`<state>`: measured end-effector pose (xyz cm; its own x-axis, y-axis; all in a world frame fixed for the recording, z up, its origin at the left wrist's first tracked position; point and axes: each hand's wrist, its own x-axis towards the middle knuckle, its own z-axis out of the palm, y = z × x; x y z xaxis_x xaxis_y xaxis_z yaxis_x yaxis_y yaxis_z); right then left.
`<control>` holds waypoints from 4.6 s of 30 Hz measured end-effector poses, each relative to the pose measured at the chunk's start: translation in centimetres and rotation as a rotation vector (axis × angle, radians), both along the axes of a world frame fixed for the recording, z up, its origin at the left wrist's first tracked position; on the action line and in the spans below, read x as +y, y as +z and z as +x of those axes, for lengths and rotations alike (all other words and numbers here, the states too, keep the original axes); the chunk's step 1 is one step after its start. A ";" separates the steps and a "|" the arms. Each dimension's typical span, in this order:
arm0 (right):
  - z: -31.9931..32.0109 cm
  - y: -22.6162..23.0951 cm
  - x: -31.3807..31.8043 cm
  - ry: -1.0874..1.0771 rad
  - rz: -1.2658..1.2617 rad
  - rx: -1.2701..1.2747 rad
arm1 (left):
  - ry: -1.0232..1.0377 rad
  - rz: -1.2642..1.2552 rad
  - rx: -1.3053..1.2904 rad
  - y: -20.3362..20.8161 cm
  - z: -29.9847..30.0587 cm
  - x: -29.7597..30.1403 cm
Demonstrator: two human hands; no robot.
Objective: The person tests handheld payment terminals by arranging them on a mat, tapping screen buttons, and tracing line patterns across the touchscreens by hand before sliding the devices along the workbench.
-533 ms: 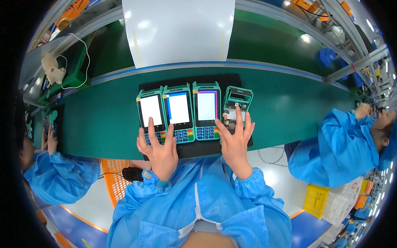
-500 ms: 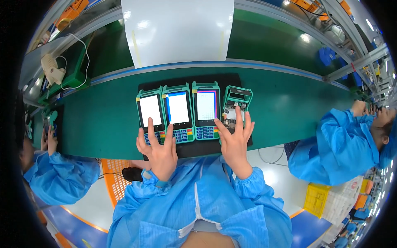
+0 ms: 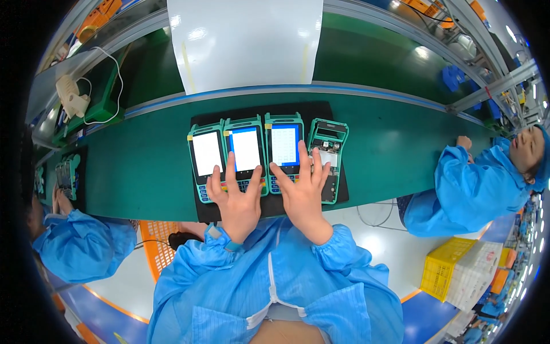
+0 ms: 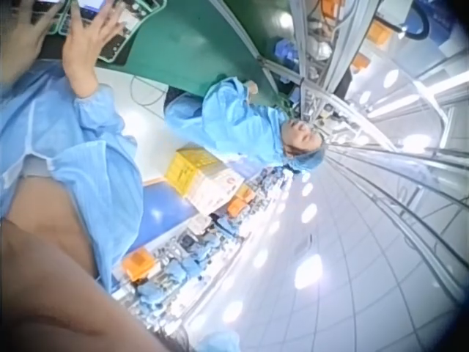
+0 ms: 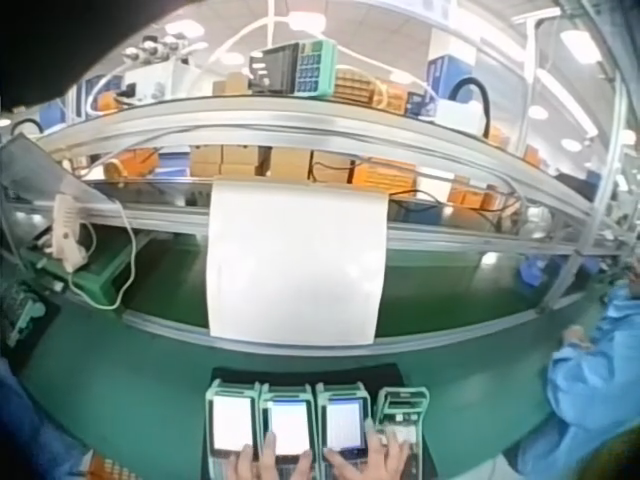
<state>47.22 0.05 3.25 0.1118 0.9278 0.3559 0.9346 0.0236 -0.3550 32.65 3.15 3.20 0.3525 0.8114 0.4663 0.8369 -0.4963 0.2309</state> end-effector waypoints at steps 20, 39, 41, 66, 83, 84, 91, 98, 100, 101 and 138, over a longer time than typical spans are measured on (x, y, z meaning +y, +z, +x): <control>0.6 1.9 3.6 -0.039 0.002 0.006 | 0.070 -0.020 0.004 1.8 2.1 4.0; 2.0 1.5 4.5 -0.065 0.020 0.032 | 0.070 0.022 0.026 1.4 2.1 4.6; 1.7 1.6 3.1 -0.052 0.001 0.038 | 0.081 0.002 0.079 1.4 1.6 3.6; 1.8 0.5 0.3 -0.086 -0.048 0.008 | 0.078 0.022 0.139 0.4 -0.7 1.0; 3.3 1.3 3.8 -0.196 0.073 0.017 | 0.138 0.111 0.020 2.0 1.3 5.0; 3.3 1.3 3.5 -0.179 0.067 0.025 | 0.143 0.100 0.045 1.7 1.0 4.7; 2.7 0.6 -0.4 -0.114 -0.039 0.068 | 0.124 0.048 0.180 0.4 -0.7 0.3; 2.7 0.5 -0.4 -0.111 -0.001 0.048 | 0.109 0.097 0.200 0.1 -1.1 0.1; 2.9 0.7 0.4 -0.164 0.028 0.055 | 0.129 0.093 0.183 0.8 -0.8 1.0; 3.0 0.8 0.7 -0.164 0.032 0.055 | 0.132 0.097 0.154 1.1 -0.6 1.4; -4.9 1.1 1.5 0.017 -0.036 -0.046 | 0.293 -0.095 -0.278 -1.2 -14.7 4.3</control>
